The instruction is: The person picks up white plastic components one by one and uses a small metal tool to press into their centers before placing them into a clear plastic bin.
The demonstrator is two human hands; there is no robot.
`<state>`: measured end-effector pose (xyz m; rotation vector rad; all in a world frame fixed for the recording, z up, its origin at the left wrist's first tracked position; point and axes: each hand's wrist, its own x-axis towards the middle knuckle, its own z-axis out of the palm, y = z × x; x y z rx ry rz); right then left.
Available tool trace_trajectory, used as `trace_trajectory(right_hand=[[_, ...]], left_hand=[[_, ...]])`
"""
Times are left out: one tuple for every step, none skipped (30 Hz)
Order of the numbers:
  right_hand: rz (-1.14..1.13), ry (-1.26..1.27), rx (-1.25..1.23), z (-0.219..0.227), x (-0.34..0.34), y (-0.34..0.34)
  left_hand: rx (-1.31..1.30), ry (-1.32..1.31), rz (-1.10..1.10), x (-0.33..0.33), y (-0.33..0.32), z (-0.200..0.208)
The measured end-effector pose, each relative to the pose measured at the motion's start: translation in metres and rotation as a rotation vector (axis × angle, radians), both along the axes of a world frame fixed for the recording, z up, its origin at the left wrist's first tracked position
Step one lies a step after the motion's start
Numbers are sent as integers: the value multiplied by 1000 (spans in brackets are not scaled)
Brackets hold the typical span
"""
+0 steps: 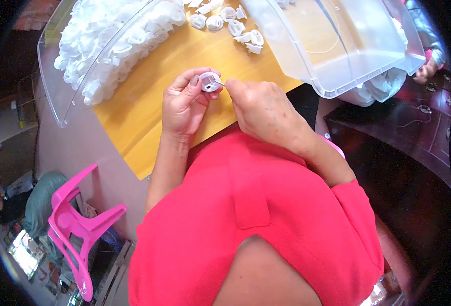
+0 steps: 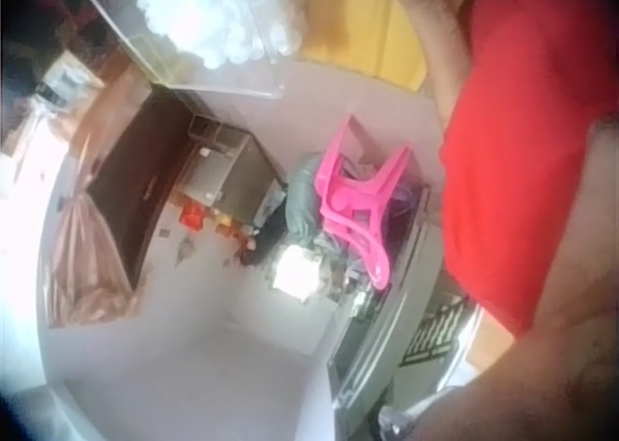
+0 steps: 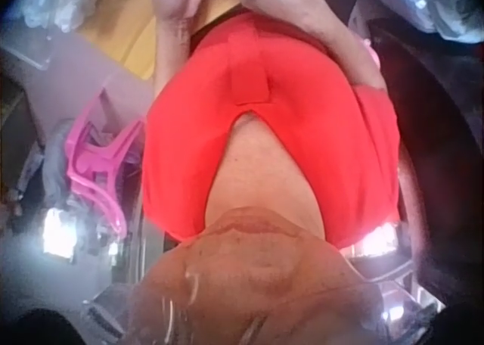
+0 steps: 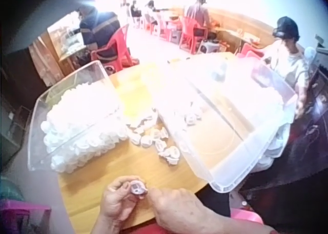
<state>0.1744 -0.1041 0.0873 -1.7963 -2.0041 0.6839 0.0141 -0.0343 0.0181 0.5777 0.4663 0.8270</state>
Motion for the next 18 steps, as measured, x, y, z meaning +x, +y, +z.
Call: trace_trajectory(right_hand=[[2, -4, -11, 1, -1, 1], [4, -9, -22, 1, -1, 2], [4, -9, -25, 1, -1, 4], [5, -16, -62, 2, -2, 6], [6, -23, -99, 2, -2, 8], [6, -24, -101, 1, -2, 10], [-5, -28, -125, -1, -3, 11], [-15, -31, -150, -2, -3, 13], [-14, -32, -152, -2, -3, 15], [-25, -28, -164, -2, -3, 17], [-36, -24, -177, -3, -3, 18], [-33, -24, -180, -5, -4, 19], [-44, -3, -153, -9, -4, 20], [-56, 19, -127, -11, -4, 21], [-54, 17, -129, -11, -4, 23], [-49, 40, -149, -11, -4, 24], [-44, 62, -170, -12, -4, 26], [-43, 61, -172, -13, -3, 27]], left_hand=[[-6, 6, 9, 0, 1, -1], [-9, 6, 10, 0, 2, -2], [-9, -7, 11, 1, 3, -3], [-9, -21, 12, 1, 4, -4], [-11, -21, 13, 1, 5, -4], [-6, 0, 16, 2, 5, -5], [-1, 20, 21, 2, 6, -6], [-3, 19, 21, 3, 6, -6], [-10, 28, 27, 3, 6, -5], [-18, 36, 33, 3, 7, -4], [-21, 35, 34, 3, 7, -4], [-34, 46, 38, 3, 8, -4], [-47, 57, 42, 3, 8, -4], [-50, 57, 44, 3, 8, -5], [-35, 66, 52, 2, 8, -6], [-21, 76, 59, 2, 8, -8], [-23, 75, 61, 2, 8, -9], [-18, 68, 64, 1, 8, -11]])
